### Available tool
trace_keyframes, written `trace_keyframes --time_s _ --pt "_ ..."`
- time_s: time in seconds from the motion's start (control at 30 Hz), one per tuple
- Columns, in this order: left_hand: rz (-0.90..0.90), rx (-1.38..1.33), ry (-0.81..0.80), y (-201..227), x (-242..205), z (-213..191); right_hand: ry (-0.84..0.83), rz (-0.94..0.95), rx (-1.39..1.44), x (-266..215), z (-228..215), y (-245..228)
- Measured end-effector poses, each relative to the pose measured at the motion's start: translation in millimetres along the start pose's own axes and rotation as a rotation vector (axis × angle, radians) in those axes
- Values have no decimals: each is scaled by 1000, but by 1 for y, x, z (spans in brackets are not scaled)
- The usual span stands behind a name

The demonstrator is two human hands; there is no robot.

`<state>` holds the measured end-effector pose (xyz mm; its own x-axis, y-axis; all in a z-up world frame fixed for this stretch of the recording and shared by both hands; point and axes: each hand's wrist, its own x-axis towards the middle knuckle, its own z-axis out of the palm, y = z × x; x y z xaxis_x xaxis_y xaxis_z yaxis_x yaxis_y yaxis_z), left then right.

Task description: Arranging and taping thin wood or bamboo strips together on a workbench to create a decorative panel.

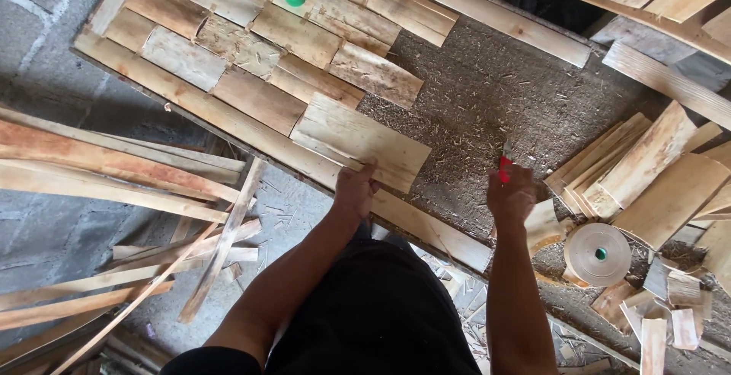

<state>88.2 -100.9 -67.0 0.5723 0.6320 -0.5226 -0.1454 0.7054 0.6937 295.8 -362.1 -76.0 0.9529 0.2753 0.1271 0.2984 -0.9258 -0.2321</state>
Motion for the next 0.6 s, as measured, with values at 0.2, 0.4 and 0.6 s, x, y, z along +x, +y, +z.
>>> trace_keyframes --time_s 0.2,0.4,0.6 --pt "-53 38 -6 -12 31 43 -576 122 1678 -28 21 -60" --pt "-103 -24 -125 -28 51 70 -294 222 1545 -29 4 -98" --pt "-147 -37 -153 -37 77 80 -305 518 1667 2 7 -109"
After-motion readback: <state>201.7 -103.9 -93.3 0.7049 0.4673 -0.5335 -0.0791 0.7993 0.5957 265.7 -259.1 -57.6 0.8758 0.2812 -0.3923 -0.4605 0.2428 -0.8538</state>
